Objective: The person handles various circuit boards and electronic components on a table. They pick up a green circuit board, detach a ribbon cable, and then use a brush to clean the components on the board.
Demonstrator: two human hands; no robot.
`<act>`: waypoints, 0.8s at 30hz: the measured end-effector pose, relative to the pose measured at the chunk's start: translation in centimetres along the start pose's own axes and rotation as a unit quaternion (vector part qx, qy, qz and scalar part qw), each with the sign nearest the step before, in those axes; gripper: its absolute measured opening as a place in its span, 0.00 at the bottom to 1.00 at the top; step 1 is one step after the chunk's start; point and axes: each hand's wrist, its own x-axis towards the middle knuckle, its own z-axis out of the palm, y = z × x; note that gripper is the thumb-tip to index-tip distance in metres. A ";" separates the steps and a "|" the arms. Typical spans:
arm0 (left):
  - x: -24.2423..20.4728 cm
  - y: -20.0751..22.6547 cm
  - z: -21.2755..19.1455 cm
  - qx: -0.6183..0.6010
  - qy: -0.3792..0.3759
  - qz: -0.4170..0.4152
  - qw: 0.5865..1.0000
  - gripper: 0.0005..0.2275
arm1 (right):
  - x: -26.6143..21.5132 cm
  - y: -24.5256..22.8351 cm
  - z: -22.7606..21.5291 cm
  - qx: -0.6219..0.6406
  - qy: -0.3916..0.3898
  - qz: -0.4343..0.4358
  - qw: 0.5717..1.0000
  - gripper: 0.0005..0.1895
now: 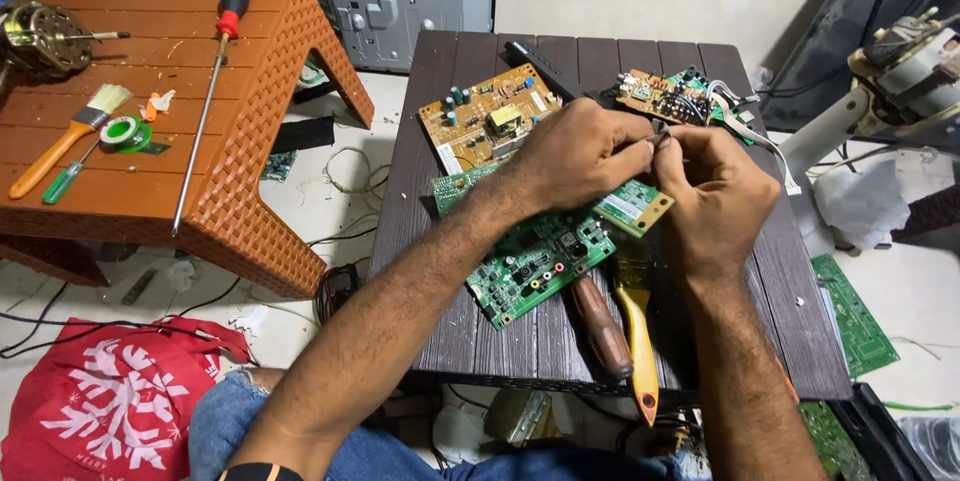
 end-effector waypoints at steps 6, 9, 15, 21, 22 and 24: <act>0.6 1.0 -1.5 -0.005 0.076 0.006 0.997 0.12 | 1.4 3.9 -3.8 -0.044 0.052 0.015 0.998 0.07; 0.4 1.2 -1.9 0.009 0.084 -0.038 0.996 0.14 | 1.3 1.3 -2.3 0.019 0.009 0.049 0.999 0.10; 0.3 1.2 -2.3 -0.084 0.074 -0.078 0.991 0.14 | 1.4 -1.9 -0.6 0.085 -0.030 -0.074 0.993 0.25; 0.1 1.1 -1.7 -0.080 0.061 -0.072 0.992 0.13 | 1.5 -0.4 -1.2 0.079 -0.033 -0.095 0.992 0.09; 0.1 1.8 -1.9 -0.078 0.061 -0.073 0.992 0.13 | 1.4 -0.1 -1.0 0.080 -0.032 -0.095 0.992 0.09; 0.0 3.2 -2.2 -0.076 0.041 -0.055 0.995 0.11 | 1.0 0.5 -0.8 0.218 -0.024 0.054 0.974 0.06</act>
